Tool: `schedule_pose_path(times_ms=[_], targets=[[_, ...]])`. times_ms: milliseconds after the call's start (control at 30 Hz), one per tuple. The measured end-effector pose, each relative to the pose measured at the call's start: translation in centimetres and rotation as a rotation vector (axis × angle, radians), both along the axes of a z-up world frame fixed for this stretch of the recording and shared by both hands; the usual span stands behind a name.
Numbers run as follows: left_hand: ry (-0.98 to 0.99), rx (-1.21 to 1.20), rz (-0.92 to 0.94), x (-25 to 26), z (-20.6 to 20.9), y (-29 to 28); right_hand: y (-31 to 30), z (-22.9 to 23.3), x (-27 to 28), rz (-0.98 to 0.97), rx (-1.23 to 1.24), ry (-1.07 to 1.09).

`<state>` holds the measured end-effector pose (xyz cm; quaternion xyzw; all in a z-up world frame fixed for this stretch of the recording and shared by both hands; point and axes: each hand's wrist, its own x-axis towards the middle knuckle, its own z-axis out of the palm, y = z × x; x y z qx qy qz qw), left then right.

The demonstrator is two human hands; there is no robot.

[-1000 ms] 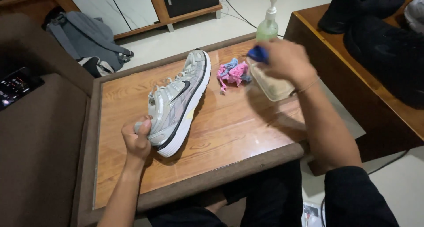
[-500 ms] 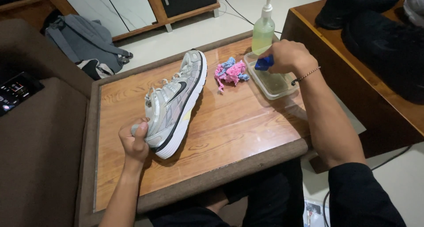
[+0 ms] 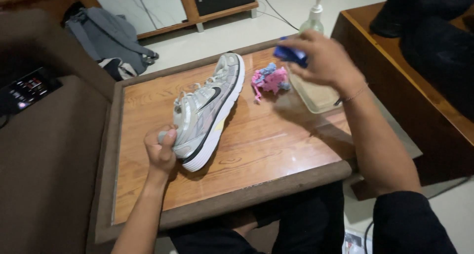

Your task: The person cleans a white sneaker on a wooden table using a pink cloth and a blue eraser. They alternate between wiping the shoe with the cloth and scrubbing it with the eraser, focusing on the upper and side panels.

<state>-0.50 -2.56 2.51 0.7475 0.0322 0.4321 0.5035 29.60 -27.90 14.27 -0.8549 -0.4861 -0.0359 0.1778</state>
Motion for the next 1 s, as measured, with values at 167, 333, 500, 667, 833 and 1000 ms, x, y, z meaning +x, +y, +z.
schedule_pose_path(times_ms=[167, 333, 500, 667, 833, 1000], targets=[[-0.043, 0.050, 0.022, 0.5, -4.1, 3.2, 5.6, -7.2, -4.7, 0.662, 0.534, -0.218], [-0.039, 0.035, 0.025, 0.4, -3.6, 3.1, 7.4, -10.6, -10.6, 0.937, 0.621, -0.231], [-0.034, 0.040, 0.020, 0.6, -3.5, 3.4, 8.5, -12.2, -6.8, 0.718, 0.670, -0.412], [-0.043, 0.035, 0.033, 0.6, -3.7, 3.3, 7.9, -12.6, -11.6, 0.916, 0.663, -0.158], [-0.008, 0.038, 0.035, 0.4, -3.6, 3.4, 9.4, -14.5, -9.0, 0.828, 0.743, -0.243], [-0.005, 0.052, 0.036, 0.4, -3.9, 3.5, 8.0, -12.6, -14.2, 1.205, 0.577, 0.467]])
